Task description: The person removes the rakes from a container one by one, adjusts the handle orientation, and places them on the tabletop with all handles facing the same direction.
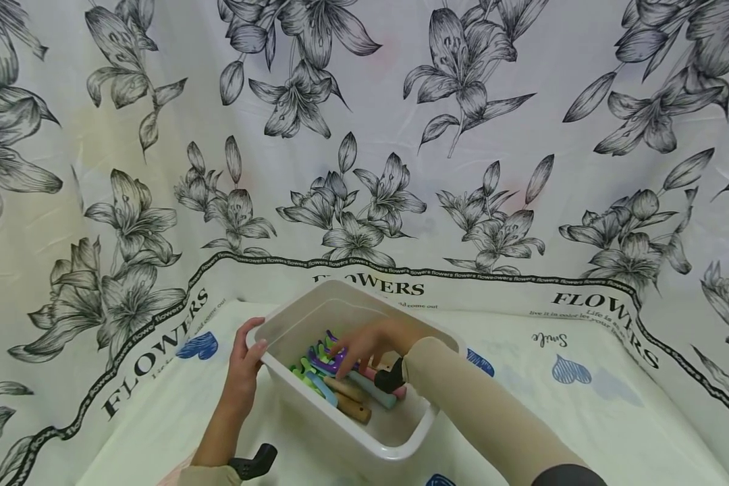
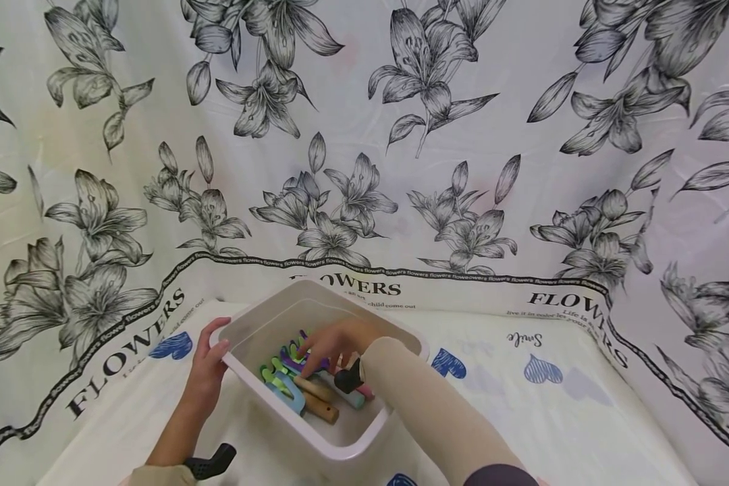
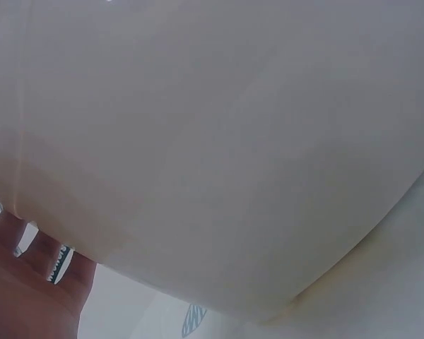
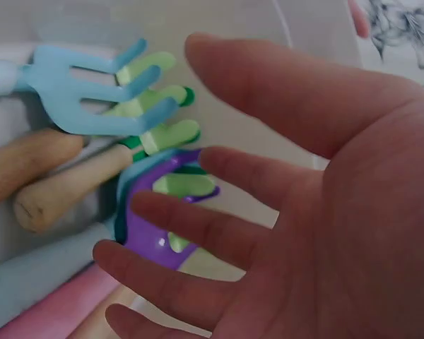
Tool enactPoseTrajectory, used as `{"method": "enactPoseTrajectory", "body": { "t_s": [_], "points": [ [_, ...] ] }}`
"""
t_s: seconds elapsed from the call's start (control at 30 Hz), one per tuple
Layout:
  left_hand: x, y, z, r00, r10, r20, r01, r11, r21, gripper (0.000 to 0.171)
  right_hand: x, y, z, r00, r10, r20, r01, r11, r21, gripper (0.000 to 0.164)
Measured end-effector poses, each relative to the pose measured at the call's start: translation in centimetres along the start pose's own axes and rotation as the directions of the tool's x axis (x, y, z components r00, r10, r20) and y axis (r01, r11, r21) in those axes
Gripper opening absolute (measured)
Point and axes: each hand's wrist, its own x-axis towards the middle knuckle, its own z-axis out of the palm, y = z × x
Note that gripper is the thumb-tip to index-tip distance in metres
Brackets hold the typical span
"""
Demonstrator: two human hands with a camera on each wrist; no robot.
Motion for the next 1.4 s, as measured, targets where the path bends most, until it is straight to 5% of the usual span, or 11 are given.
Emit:
{"method": "enactPoseTrajectory", "body": {
  "t_s": [0.4,0.67,1.17,1.4],
  "points": [
    [0.1,0.0,-0.1,1.000,0.001,-0.002,-0.001,1.000,-0.003,0.045,1.1,-0.6,1.7,0.994,0.094,0.060,-0.092,0.995,-0.038,0.055],
    [0.0,-0.1,0.0,1.000,-0.004,0.004,0.004,1.000,0.002,0.047,1.0,-0.1,1.9,0.987,0.134,0.086,-0.138,0.989,0.043,0.052],
    [0.0,-0.3,0.0,1.000,-0.006,0.001,0.006,1.000,-0.002,0.044,1.3,0.5,2.1,0.979,0.116,0.169,-0.142,0.979,0.150,0.054],
    [0.1,-0.1,0.0,1.000,-0.002,0.002,0.002,1.000,0.005,0.044,1.2,0.6,2.0,0.987,0.044,0.153,-0.073,0.979,0.189,0.054]
  ]
}}
